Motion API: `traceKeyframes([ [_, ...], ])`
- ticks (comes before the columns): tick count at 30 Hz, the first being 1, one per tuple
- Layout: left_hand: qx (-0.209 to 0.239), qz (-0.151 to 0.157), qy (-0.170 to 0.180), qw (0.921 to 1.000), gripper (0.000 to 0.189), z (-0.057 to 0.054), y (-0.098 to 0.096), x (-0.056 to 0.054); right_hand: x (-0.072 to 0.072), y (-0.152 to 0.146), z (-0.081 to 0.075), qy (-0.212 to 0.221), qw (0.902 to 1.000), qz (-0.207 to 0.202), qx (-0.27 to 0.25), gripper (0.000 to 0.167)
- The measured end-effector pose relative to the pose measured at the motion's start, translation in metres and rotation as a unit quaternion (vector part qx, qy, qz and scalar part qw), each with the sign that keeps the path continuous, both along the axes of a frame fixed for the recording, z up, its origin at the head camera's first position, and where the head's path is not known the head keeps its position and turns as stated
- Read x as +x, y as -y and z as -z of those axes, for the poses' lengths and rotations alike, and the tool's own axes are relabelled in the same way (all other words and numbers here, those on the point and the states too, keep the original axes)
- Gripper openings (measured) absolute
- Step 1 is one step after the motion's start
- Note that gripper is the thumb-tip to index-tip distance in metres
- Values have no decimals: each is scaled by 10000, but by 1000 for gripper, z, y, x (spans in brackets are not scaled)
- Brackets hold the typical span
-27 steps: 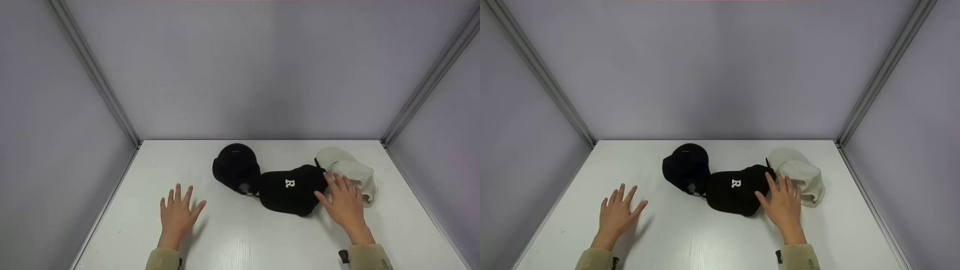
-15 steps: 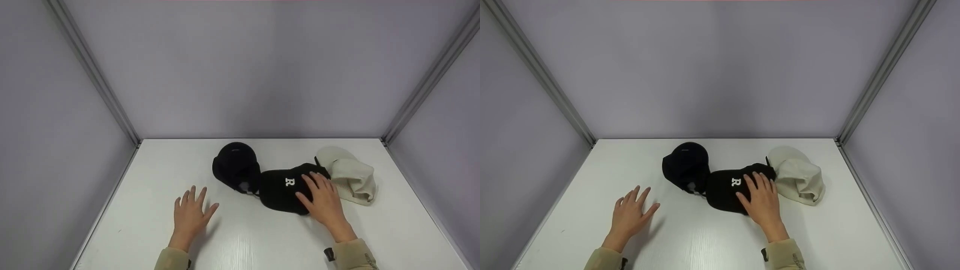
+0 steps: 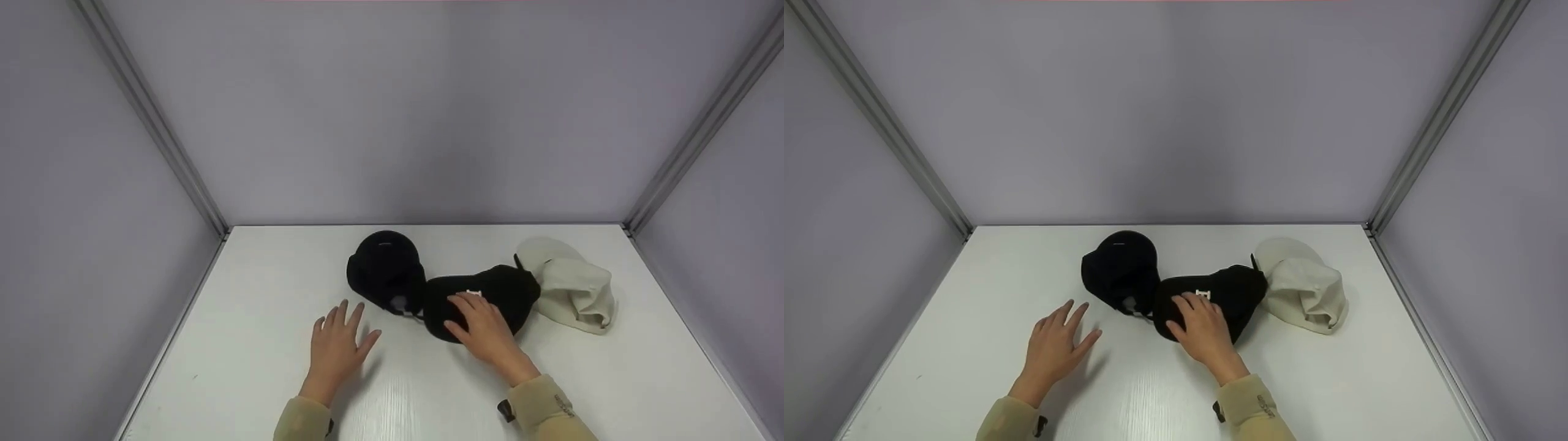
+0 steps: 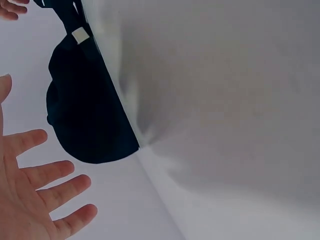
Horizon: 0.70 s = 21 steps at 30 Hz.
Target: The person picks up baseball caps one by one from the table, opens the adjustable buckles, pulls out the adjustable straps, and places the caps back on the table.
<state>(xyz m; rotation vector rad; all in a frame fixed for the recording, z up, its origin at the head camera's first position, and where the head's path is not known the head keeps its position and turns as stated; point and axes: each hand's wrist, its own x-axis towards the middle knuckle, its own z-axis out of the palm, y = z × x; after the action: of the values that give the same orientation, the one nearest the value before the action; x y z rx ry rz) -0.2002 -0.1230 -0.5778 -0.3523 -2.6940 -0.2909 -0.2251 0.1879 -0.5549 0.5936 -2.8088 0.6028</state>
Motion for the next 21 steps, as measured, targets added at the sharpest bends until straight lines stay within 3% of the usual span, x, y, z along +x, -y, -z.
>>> traceKeyframes([
  [8, 211, 174, -221, 9994, 62, 4, -16, -13, -16, 27, 4, -46, 9996, -215, 200, 43],
  [21, 651, 279, -586, 9958, 46, 8, -34, -30, -36, 57, 12, 205, 9995, -216, -73, 37],
])
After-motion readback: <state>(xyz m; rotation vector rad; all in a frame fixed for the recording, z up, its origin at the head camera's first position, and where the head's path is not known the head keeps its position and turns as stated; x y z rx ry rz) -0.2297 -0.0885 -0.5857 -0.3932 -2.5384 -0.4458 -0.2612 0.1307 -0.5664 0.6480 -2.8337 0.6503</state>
